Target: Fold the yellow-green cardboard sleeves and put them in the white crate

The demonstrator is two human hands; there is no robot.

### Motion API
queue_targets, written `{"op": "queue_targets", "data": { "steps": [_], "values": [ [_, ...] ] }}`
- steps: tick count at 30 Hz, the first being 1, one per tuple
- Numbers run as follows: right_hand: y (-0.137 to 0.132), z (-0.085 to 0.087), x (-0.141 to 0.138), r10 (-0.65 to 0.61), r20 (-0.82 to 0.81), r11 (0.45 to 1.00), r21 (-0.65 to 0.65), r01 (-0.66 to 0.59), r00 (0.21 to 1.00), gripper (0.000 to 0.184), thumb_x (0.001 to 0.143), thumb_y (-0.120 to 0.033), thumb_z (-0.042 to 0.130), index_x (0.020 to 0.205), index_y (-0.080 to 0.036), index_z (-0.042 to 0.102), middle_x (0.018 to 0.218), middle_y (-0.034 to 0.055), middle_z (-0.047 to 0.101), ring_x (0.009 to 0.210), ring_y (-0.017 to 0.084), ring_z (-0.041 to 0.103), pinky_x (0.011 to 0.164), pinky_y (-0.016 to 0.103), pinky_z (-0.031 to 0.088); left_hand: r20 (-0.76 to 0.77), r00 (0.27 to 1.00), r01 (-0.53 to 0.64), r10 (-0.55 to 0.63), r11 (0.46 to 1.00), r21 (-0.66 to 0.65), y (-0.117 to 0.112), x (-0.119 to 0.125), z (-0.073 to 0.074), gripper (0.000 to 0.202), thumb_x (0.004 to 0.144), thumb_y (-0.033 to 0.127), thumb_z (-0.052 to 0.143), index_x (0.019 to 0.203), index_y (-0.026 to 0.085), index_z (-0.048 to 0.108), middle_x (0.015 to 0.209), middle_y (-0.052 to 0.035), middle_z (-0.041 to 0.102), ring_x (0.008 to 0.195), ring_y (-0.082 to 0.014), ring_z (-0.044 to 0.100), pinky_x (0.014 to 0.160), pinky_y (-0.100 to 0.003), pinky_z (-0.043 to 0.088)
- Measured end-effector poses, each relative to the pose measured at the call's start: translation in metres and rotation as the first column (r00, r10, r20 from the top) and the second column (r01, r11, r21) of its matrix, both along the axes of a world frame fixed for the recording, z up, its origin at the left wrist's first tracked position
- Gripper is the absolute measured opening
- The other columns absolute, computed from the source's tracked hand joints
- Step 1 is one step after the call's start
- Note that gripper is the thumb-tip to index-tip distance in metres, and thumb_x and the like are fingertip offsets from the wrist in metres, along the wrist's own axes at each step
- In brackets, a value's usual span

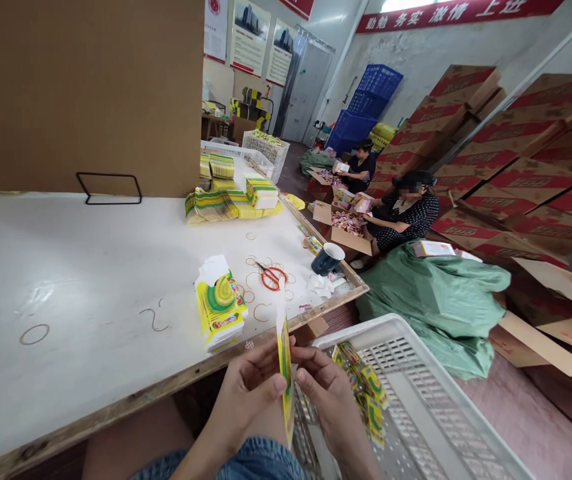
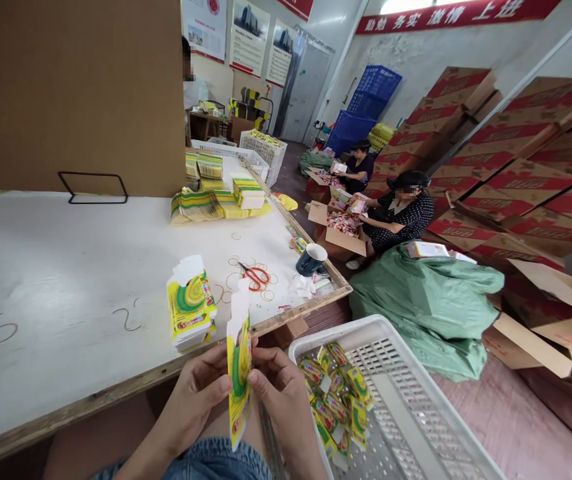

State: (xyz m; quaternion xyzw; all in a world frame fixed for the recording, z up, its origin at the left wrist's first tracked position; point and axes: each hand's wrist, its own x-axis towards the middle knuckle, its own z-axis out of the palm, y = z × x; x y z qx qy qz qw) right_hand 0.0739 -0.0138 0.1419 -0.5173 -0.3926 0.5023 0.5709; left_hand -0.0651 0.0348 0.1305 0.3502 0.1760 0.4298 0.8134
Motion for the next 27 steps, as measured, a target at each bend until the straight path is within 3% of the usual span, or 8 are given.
{"op": "queue_targets", "data": {
  "steps": [6,11,14,16,18,21,24,27],
  "values": [
    [-0.002,0.000,0.006,-0.015,0.007,0.999,-0.051,0.015,1.000,0.020,0.075,-0.036,0.073,0.082,-0.018,0.067,0.076,0.0036,0.072,0.068,0.017,0.064,0.068,0.028,0.050,-0.083,0.996,-0.020,0.017,0.999,-0.043,-0.004,0.006,-0.003,0.033,0.076,0.032,0.071,0.107,0.018,0.070,0.105,-0.0099,0.074,0.102,-0.0281,0.064,0.086,-0.037,0.051],
    [-0.007,-0.010,0.006,-0.164,0.178,0.983,-0.054,0.176,0.970,0.025,0.076,-0.039,0.070,0.069,-0.017,0.060,0.063,0.0017,0.066,0.058,0.016,0.058,0.055,0.025,0.047,-0.204,0.977,-0.066,0.069,0.998,0.021,-0.003,0.012,-0.005,0.034,0.079,0.033,0.067,0.107,0.015,0.066,0.106,-0.0100,0.072,0.103,-0.0278,0.064,0.088,-0.038,0.050],
    [-0.009,-0.012,0.005,-0.178,0.291,0.981,-0.023,0.193,0.940,0.021,0.077,-0.037,0.069,0.079,-0.018,0.061,0.068,0.0022,0.065,0.062,0.017,0.059,0.057,0.027,0.048,-0.261,0.952,-0.150,0.159,0.987,0.054,-0.004,0.015,-0.009,0.052,0.077,0.026,0.070,0.123,0.018,0.048,0.112,-0.0111,0.070,0.103,-0.0258,0.064,0.091,-0.039,0.049],
    [-0.011,-0.009,0.006,-0.182,0.301,0.983,0.022,0.184,0.936,0.029,0.079,-0.035,0.067,0.102,-0.020,0.059,0.082,0.0042,0.067,0.071,0.019,0.062,0.066,0.030,0.051,-0.255,0.951,-0.165,0.176,0.984,0.064,-0.005,0.015,-0.010,0.060,0.079,0.025,0.066,0.130,0.021,0.034,0.113,-0.0115,0.069,0.102,-0.0249,0.065,0.091,-0.041,0.050],
    [-0.012,-0.005,0.009,-0.168,0.282,0.986,0.063,0.156,0.945,0.044,0.083,-0.033,0.063,0.123,-0.024,0.048,0.099,0.0062,0.066,0.083,0.019,0.063,0.076,0.032,0.051,-0.242,0.956,-0.140,0.163,0.984,0.109,-0.006,0.013,-0.010,0.059,0.083,0.026,0.062,0.132,0.024,0.030,0.115,-0.0111,0.067,0.104,-0.0244,0.064,0.091,-0.041,0.050],
    [-0.013,0.002,0.019,-0.065,0.284,0.996,0.070,0.048,0.957,0.044,0.087,-0.032,0.058,0.129,-0.029,0.043,0.110,0.0060,0.062,0.090,0.018,0.062,0.081,0.031,0.050,-0.275,0.955,-0.049,0.106,0.977,0.207,-0.007,0.006,-0.006,0.050,0.083,0.026,0.061,0.129,0.025,0.040,0.118,-0.0104,0.066,0.106,-0.0248,0.063,0.090,-0.037,0.049],
    [-0.012,0.007,0.031,0.048,0.333,0.997,0.043,-0.066,0.942,0.027,0.088,-0.033,0.057,0.114,-0.026,0.055,0.095,0.0031,0.065,0.083,0.017,0.061,0.072,0.026,0.048,-0.299,0.953,0.099,-0.036,0.975,0.197,-0.007,0.001,-0.003,0.041,0.082,0.028,0.062,0.121,0.023,0.049,0.106,-0.0087,0.070,0.096,-0.0242,0.065,0.080,-0.032,0.051],
    [-0.011,0.012,0.038,0.078,0.458,0.995,0.019,-0.098,0.885,0.016,0.089,-0.035,0.054,0.088,-0.021,0.062,0.072,-0.0003,0.059,0.065,0.014,0.054,0.057,0.022,0.042,-0.262,0.953,0.191,-0.149,0.971,0.144,-0.008,0.000,-0.003,0.033,0.080,0.025,0.065,0.110,0.022,0.051,0.094,-0.0055,0.071,0.086,-0.0203,0.066,0.074,-0.028,0.049]
  ]
}}
